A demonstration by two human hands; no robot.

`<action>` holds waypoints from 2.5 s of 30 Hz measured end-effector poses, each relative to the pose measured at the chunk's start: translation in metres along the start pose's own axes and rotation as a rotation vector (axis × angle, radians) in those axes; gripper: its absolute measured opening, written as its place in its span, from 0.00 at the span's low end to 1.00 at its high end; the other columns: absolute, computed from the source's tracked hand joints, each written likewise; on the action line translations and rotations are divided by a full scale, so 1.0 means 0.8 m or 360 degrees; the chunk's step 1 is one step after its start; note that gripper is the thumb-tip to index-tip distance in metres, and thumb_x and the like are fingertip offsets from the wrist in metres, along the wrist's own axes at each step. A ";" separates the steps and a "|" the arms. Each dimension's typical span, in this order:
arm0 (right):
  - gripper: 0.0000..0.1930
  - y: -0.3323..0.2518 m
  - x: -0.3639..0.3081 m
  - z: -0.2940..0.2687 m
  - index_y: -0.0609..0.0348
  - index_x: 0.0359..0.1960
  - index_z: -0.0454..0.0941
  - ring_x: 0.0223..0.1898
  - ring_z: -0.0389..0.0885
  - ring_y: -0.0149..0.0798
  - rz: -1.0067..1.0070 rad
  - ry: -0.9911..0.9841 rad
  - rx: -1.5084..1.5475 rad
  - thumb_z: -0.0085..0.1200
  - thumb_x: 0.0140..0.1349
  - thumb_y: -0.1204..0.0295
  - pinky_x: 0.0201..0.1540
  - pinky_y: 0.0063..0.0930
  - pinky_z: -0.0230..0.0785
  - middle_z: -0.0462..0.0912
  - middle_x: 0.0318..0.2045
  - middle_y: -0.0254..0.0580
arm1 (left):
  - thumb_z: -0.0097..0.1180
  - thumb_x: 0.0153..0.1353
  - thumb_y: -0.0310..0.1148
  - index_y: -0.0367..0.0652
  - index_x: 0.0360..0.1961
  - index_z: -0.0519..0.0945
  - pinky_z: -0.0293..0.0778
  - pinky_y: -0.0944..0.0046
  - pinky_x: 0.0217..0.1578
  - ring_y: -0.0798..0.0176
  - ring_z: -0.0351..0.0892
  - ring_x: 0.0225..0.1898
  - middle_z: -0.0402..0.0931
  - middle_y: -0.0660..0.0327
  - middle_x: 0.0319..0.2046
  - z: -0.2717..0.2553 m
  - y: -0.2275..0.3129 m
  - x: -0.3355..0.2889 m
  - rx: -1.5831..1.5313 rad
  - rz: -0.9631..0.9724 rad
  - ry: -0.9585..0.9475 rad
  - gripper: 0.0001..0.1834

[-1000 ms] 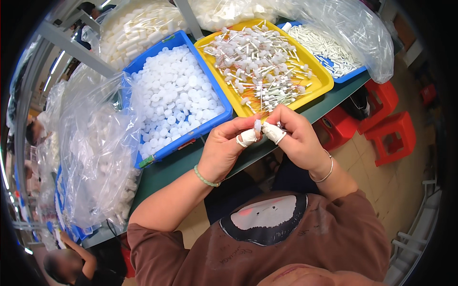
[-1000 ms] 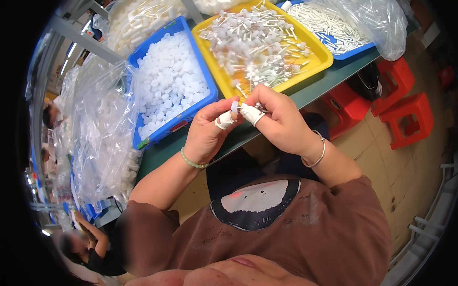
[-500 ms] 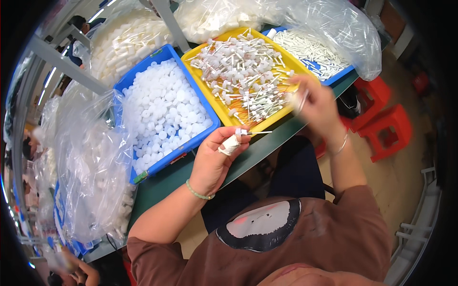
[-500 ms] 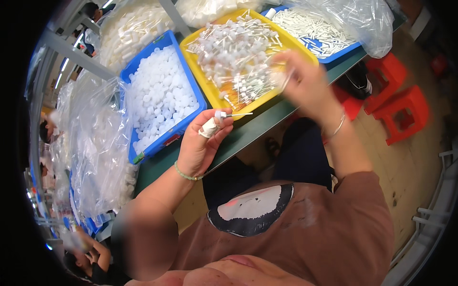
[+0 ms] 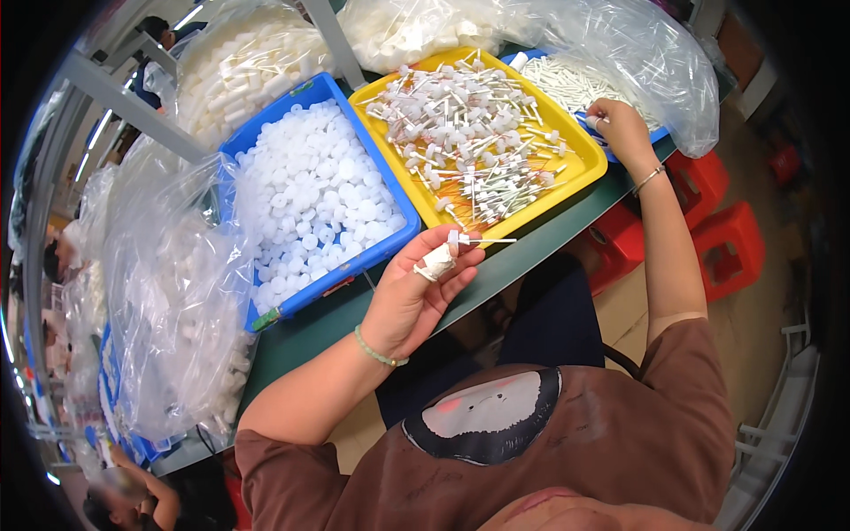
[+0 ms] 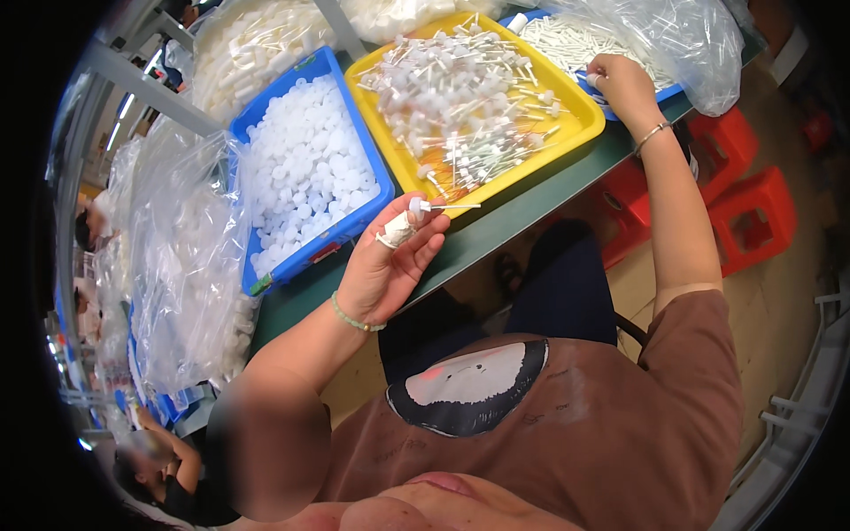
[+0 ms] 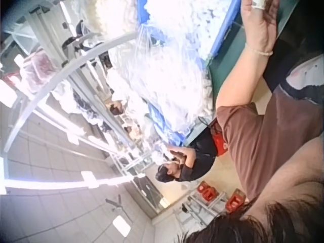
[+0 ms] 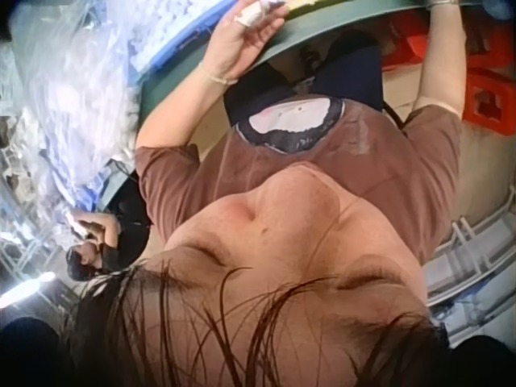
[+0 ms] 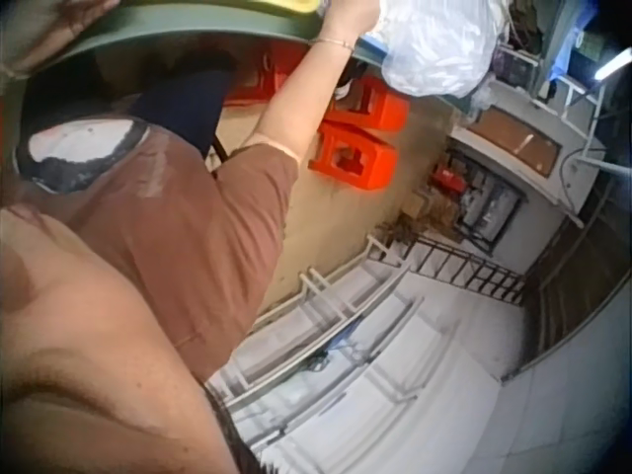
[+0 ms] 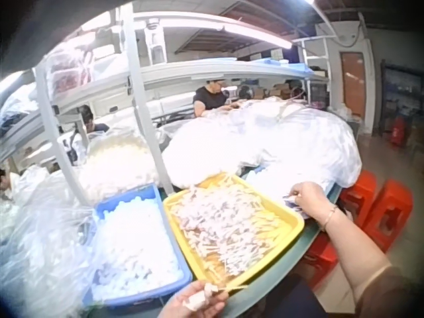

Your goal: The person sits at a workstation and repeatedly picks small white plastic caps from a blue bin and thin white sticks from a yellow tray. They insert the sticks into the caps by hand and place the assembled units back into the yellow tray. The process is repetitive and performed one unit at a time.

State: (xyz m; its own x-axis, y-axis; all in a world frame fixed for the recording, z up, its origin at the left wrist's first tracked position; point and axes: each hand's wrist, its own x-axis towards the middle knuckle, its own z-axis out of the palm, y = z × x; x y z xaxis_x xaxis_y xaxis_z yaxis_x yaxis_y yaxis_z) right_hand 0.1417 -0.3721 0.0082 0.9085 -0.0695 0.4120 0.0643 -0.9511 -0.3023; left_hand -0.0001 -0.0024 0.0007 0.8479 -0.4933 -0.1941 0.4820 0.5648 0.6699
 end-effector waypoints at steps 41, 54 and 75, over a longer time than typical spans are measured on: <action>0.11 -0.015 -0.034 -0.015 0.61 0.40 0.78 0.35 0.75 0.40 -0.0220 0.0166 0.0458 0.50 0.55 0.75 0.40 0.28 0.68 0.77 0.33 0.44 | 0.58 0.61 0.36 0.46 0.54 0.71 0.77 0.68 0.46 0.65 0.78 0.45 0.76 0.63 0.47 -0.009 -0.002 0.002 -0.0081 -0.0060 0.0085 0.20; 0.07 -0.192 -0.182 -0.015 0.59 0.37 0.81 0.26 0.68 0.23 -0.0308 -0.0122 0.1634 0.58 0.55 0.77 0.27 0.16 0.59 0.77 0.31 0.32 | 0.58 0.62 0.36 0.47 0.53 0.71 0.76 0.68 0.47 0.68 0.78 0.47 0.76 0.65 0.47 -0.006 -0.003 0.001 -0.0154 -0.0034 0.0050 0.19; 0.07 -0.203 -0.193 -0.021 0.61 0.36 0.80 0.26 0.68 0.23 -0.0274 -0.0040 0.1440 0.57 0.56 0.79 0.28 0.16 0.60 0.77 0.31 0.33 | 0.57 0.63 0.32 0.45 0.49 0.73 0.76 0.71 0.47 0.69 0.78 0.46 0.77 0.64 0.44 -0.002 -0.005 0.002 0.0051 0.0014 0.0058 0.14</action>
State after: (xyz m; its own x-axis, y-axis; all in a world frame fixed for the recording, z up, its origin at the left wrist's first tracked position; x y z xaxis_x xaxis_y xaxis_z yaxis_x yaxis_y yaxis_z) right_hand -0.0162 -0.2119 0.0082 0.8646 0.0677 0.4979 0.4880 -0.3492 -0.7999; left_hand -0.0005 -0.0045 -0.0031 0.8599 -0.4636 -0.2136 0.4676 0.5475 0.6940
